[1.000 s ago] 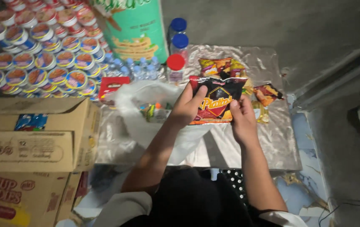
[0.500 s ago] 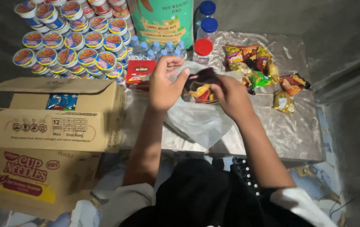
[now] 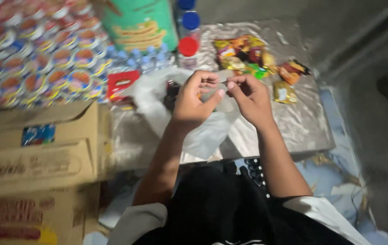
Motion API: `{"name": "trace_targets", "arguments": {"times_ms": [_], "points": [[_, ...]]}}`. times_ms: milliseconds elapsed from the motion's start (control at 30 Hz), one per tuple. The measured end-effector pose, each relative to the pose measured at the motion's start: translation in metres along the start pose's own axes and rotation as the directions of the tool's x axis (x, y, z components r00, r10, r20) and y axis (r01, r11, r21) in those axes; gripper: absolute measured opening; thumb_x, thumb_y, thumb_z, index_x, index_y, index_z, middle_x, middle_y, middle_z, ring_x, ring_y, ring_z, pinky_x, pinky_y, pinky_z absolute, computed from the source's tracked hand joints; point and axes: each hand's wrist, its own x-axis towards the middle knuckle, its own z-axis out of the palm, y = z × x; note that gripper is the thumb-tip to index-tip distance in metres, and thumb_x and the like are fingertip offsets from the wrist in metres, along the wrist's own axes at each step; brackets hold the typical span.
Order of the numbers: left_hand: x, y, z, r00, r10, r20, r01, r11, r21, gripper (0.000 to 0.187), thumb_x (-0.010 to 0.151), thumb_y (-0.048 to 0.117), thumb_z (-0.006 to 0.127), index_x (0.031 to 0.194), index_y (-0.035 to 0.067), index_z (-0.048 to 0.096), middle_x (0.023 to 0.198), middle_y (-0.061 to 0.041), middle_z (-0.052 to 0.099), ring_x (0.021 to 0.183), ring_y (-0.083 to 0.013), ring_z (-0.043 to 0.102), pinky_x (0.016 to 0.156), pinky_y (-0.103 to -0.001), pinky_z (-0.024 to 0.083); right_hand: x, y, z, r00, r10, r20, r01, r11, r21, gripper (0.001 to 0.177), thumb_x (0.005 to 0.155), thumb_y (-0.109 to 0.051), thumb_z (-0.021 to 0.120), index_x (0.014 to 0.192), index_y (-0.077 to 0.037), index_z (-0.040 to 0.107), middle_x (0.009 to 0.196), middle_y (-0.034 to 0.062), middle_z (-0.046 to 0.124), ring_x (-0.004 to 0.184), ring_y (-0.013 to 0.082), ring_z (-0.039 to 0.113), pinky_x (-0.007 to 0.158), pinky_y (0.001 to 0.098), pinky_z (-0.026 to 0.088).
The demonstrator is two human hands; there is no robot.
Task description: The person packs various snack items, including chips and biscuits, into a white plastic bag. They pick up items from a table covered with a silver sheet and place them into the bag one by one.
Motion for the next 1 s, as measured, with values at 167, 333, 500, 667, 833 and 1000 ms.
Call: {"name": "trace_targets", "arguments": {"times_ms": [167, 333, 500, 667, 833, 1000], "points": [[0.019, -0.024, 0.092, 0.999, -0.041, 0.026, 0.044, 0.991, -0.124, 0.039, 0.093, 0.011, 0.076, 0.126, 0.004, 0.057, 0.12, -0.007, 0.065, 0.11, -0.0147, 0.066, 0.095, -0.032, 0.056, -0.006, 0.054, -0.057, 0.994, 0.033, -0.1, -0.017, 0.987, 0.163, 0.017, 0.105, -0.013, 0.067, 0.115, 0.0, 0.066, 0.103, 0.003, 0.071, 0.091, 0.0068, 0.065, 0.082, 0.0245, 0.056], [-0.002, -0.088, 0.199, 0.991, -0.098, 0.092, 0.122, 0.94, -0.317, 0.032, 0.097, 0.011, 0.073, 0.124, 0.005, 0.056, 0.121, -0.006, 0.063, 0.114, -0.0158, 0.063, 0.096, -0.031, 0.055, -0.017, 0.087, -0.114, 0.972, 0.167, -0.166, -0.118, 0.956, 0.269, 0.015, 0.104, -0.01, 0.061, 0.116, 0.0, 0.064, 0.102, 0.0031, 0.071, 0.092, 0.0094, 0.066, 0.082, 0.0263, 0.055], [-0.026, -0.211, 0.272, 0.943, -0.328, 0.058, 0.322, 0.854, -0.409, 0.037, 0.094, 0.012, 0.073, 0.124, 0.005, 0.052, 0.12, -0.009, 0.062, 0.111, -0.0174, 0.063, 0.093, -0.031, 0.053, -0.026, 0.173, -0.156, 0.927, 0.334, -0.17, -0.306, 0.936, 0.172, 0.022, 0.098, -0.003, 0.058, 0.119, 0.001, 0.064, 0.101, 0.0029, 0.068, 0.092, 0.011, 0.066, 0.084, 0.0267, 0.057], [-0.007, -0.283, 0.254, 0.842, -0.492, -0.22, 0.474, 0.871, -0.131, 0.041, 0.087, 0.012, 0.077, 0.121, 0.002, 0.057, 0.118, -0.012, 0.063, 0.099, -0.0214, 0.067, 0.084, -0.035, 0.056, -0.008, 0.256, -0.156, 0.953, 0.298, -0.051, -0.284, 0.94, 0.191, 0.028, 0.095, -0.001, 0.062, 0.124, 0.001, 0.064, 0.106, 0.0047, 0.068, 0.098, 0.0126, 0.064, 0.088, 0.0272, 0.054], [0.047, -0.308, 0.216, 0.733, -0.449, -0.51, 0.449, 0.884, -0.132, 0.046, 0.082, 0.012, 0.077, 0.121, -0.003, 0.057, 0.12, -0.019, 0.057, 0.103, -0.0298, 0.066, 0.086, -0.042, 0.056, 0.052, 0.313, -0.113, 0.998, 0.053, -0.027, -0.052, 0.998, 0.033, 0.028, 0.097, -0.007, 0.069, 0.124, 0.0, 0.065, 0.112, 0.0074, 0.069, 0.103, 0.0161, 0.066, 0.092, 0.029, 0.054], [0.074, -0.316, 0.194, 0.667, -0.45, -0.594, 0.714, 0.613, 0.337, 0.047, 0.087, 0.03, 0.072, 0.12, -0.002, 0.064, 0.11, -0.024, 0.067, 0.106, -0.0432, 0.063, 0.092, -0.053, 0.049, 0.091, 0.308, -0.067, 0.786, 0.597, -0.162, -0.614, 0.784, -0.088, 0.038, 0.094, -0.029, 0.08, 0.115, 0.0, 0.065, 0.1, 0.0108, 0.07, 0.085, 0.0192, 0.067, 0.072, 0.0318, 0.055]]}}
